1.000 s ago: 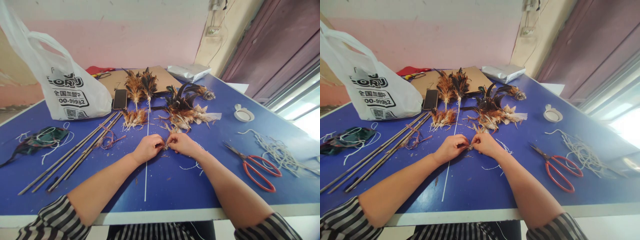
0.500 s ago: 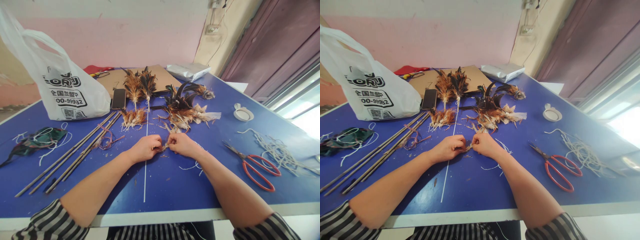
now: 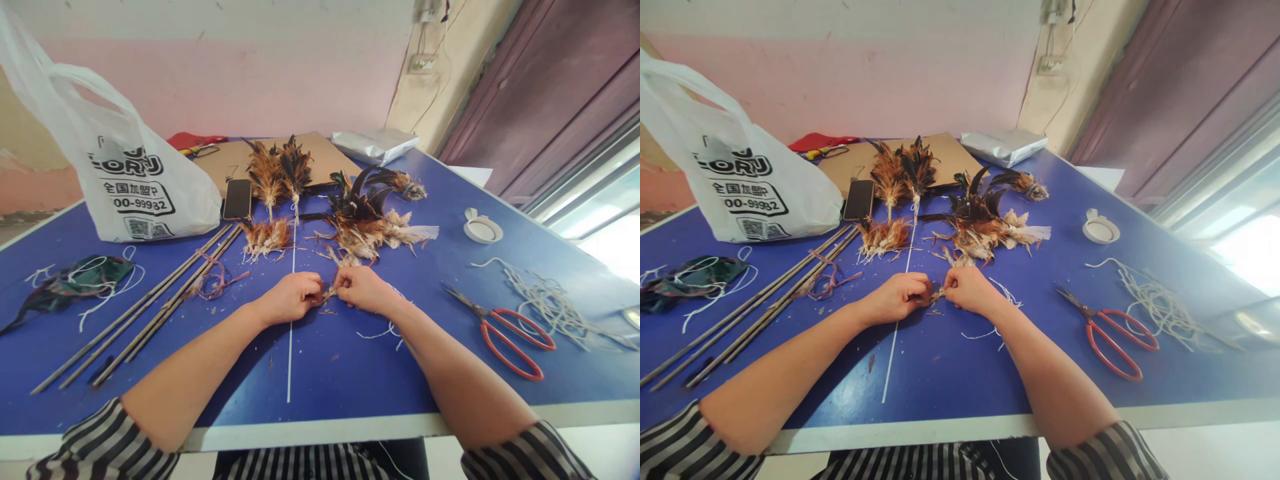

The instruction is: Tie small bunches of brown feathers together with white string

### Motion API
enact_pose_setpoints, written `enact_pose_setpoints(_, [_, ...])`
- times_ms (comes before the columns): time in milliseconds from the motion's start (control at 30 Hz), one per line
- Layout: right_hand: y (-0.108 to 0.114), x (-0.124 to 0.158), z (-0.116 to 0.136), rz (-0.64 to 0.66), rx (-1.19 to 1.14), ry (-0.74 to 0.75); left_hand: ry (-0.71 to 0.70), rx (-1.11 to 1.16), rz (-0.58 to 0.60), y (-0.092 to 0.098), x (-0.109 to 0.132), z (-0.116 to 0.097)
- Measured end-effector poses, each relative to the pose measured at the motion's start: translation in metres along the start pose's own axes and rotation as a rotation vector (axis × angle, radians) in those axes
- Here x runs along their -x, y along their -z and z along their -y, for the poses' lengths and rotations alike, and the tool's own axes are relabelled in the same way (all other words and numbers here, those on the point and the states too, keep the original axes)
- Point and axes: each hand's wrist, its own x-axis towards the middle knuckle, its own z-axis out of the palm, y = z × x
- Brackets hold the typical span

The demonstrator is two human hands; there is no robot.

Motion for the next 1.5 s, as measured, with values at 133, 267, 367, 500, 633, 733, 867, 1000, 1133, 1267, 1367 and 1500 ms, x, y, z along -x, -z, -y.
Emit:
enact_pose_setpoints(133, [-0.002,0.0,-0.002,-0.013,-0.006,0.002,0.007,0.023,-0.009,-0.002,0.0,-0.001])
enact_pose_setpoints(267, [-0.004,0.0,-0.004,-0.018,-0.04,-0.004,0.015,0.061,-0.009,-0.002,0.0,0.0])
enact_pose_setpoints(367, [0.007,0.003,-0.003,0.088,-0.188,-0.058,0.059,0.063,-0.031,0.005,0.001,0.004])
enact_pose_setpoints(500, [0.039,0.011,-0.001,-0.016,-0.418,0.008,0.256,0.021,-0.195,0.02,0.001,0.008])
enact_pose_setpoints(633, [0.055,0.011,-0.008,-0.3,-0.625,0.034,0.336,-0.075,-0.323,0.016,-0.004,0.0])
enact_pose_setpoints(733, [0.052,0.008,-0.012,-0.314,-0.665,0.007,0.321,-0.192,-0.229,0.0,-0.01,-0.009])
enact_pose_setpoints(867, [0.043,0.007,-0.008,-0.298,-0.627,0.002,0.368,-0.265,-0.164,-0.018,-0.017,-0.014])
enact_pose_setpoints(1000, [0.043,0.009,-0.006,-0.292,-0.625,-0.001,0.412,-0.181,-0.186,-0.015,-0.017,-0.01])
enact_pose_setpoints(1133, [0.045,0.006,-0.011,-0.329,-0.642,-0.014,0.497,-0.139,-0.455,0.016,-0.008,0.009])
enact_pose_setpoints(1267, [0.041,0.003,-0.014,-0.316,-0.632,-0.02,0.684,-0.225,-0.709,0.048,0.007,0.043])
enact_pose_setpoints(1367, [0.038,0.003,-0.014,-0.305,-0.607,-0.041,0.77,-0.282,-0.747,0.055,0.014,0.066])
enact_pose_setpoints(1500, [0.037,0.002,-0.015,-0.324,-0.575,-0.059,0.891,-0.374,-0.714,0.052,0.014,0.081])
